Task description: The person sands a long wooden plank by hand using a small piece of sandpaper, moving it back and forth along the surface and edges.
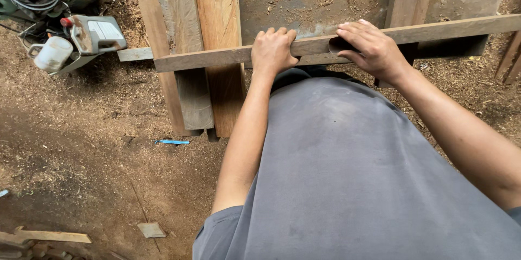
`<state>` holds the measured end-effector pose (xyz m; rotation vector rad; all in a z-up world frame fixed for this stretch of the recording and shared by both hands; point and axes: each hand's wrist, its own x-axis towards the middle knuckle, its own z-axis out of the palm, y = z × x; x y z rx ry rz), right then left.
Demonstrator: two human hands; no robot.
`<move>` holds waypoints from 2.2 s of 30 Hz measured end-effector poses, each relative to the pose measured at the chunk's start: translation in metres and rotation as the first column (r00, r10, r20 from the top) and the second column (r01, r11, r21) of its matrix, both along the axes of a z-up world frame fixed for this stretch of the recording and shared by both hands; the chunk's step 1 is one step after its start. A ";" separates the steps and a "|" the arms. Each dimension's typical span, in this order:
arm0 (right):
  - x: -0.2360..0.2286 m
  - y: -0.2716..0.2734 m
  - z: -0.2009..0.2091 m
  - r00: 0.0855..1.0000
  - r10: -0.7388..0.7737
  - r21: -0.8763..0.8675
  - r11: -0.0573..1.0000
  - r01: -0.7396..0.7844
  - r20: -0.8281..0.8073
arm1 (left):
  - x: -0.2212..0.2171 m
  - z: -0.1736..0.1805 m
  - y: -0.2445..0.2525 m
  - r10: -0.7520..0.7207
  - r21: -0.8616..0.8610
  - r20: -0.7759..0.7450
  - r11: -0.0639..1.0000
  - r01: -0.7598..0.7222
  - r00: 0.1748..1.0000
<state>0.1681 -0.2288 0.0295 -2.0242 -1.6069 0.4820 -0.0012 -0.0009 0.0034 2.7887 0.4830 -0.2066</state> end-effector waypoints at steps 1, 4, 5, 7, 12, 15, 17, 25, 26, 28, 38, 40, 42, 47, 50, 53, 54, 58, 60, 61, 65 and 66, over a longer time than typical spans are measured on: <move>-0.001 -0.001 -0.001 1.000 -0.011 0.010 1.000 0.011 0.010 | 0.000 0.000 0.000 0.004 -0.003 -0.003 1.000 -0.004 1.000; -0.008 -0.001 -0.006 0.999 -0.042 0.047 0.998 0.041 0.013 | 0.000 0.000 0.000 -0.011 0.001 0.010 1.000 0.011 1.000; -0.009 -0.002 -0.007 0.999 -0.053 0.056 0.997 0.052 0.008 | 0.000 0.000 0.001 -0.007 0.002 0.012 1.000 0.007 1.000; -0.013 -0.003 -0.010 0.998 -0.065 0.074 0.995 0.065 0.006 | 0.000 0.000 -0.001 -0.003 -0.004 0.019 1.000 0.003 1.000; -0.025 0.017 -0.013 0.999 -0.044 0.136 0.990 0.043 0.010 | 0.001 0.002 -0.001 -0.004 -0.014 -0.001 1.000 0.004 1.000; -0.035 0.034 -0.009 0.999 -0.009 0.145 0.989 0.017 -0.052 | 0.001 0.001 0.000 -0.001 -0.007 0.013 1.000 0.001 1.000; -0.032 0.037 -0.007 0.999 0.013 0.121 0.993 -0.007 -0.046 | -0.001 0.001 0.000 -0.003 -0.005 0.006 1.000 0.003 1.000; -0.002 -0.004 -0.014 0.998 -0.039 -0.011 0.999 0.040 0.042 | 0.001 0.001 0.001 -0.018 -0.018 -0.051 1.000 0.017 0.999; -0.003 -0.011 -0.015 0.998 -0.056 -0.026 0.998 0.057 0.036 | 0.001 0.001 0.002 -0.020 -0.015 -0.044 1.000 0.020 0.999; -0.006 -0.016 -0.018 0.995 -0.098 -0.022 0.995 0.098 -0.011 | 0.001 0.000 0.002 -0.028 -0.012 -0.027 1.000 0.027 0.999; -0.042 0.044 -0.015 0.999 -0.008 0.206 0.979 0.001 0.033 | 0.001 0.001 0.000 0.000 -0.030 0.006 1.000 0.001 1.000; -0.042 0.046 -0.014 0.998 0.009 0.195 0.981 -0.021 0.065 | 0.001 0.003 -0.001 0.005 -0.033 -0.021 0.999 -0.006 1.000; -0.039 0.034 -0.014 0.992 0.043 0.183 0.981 -0.064 0.117 | 0.001 0.004 0.001 -0.003 -0.026 0.001 1.000 0.003 1.000; -0.023 -0.003 -0.024 0.984 -0.052 0.079 0.996 0.040 0.168 | 0.001 0.001 0.001 -0.005 -0.006 -0.032 1.000 0.005 0.999; -0.012 -0.030 -0.024 0.967 -0.118 0.013 0.993 0.118 0.224 | 0.001 0.001 0.000 -0.017 0.001 0.006 1.000 0.017 1.000; -0.010 -0.043 -0.028 0.959 -0.181 0.002 0.983 0.185 0.218 | 0.001 0.000 0.001 -0.025 -0.006 -0.012 1.000 0.025 1.000; -0.012 -0.043 -0.031 0.960 -0.199 0.008 0.979 0.202 0.196 | -0.001 -0.001 0.002 -0.035 -0.006 0.009 0.999 0.035 0.999; -0.024 -0.004 -0.050 0.972 -0.137 0.075 0.989 0.125 0.192 | -0.002 -0.004 0.005 -0.057 -0.101 -0.002 0.993 0.056 0.998; -0.037 0.006 -0.048 0.982 -0.057 0.111 0.993 0.037 0.181 | 0.001 -0.005 0.009 -0.051 -0.108 -0.045 0.993 0.046 0.998; -0.040 0.002 -0.046 0.984 -0.039 0.078 0.997 0.026 0.173 | 0.000 -0.006 0.008 -0.053 -0.118 -0.071 0.992 0.044 0.996; -0.011 -0.018 -0.046 0.979 -0.047 -0.068 0.996 0.062 0.199 | -0.002 -0.010 0.011 -0.073 -0.131 -0.074 0.989 0.063 0.995; -0.007 -0.030 -0.044 0.976 -0.064 -0.120 0.989 0.090 0.211 | -0.002 -0.011 0.014 -0.077 -0.134 -0.068 0.989 0.067 0.995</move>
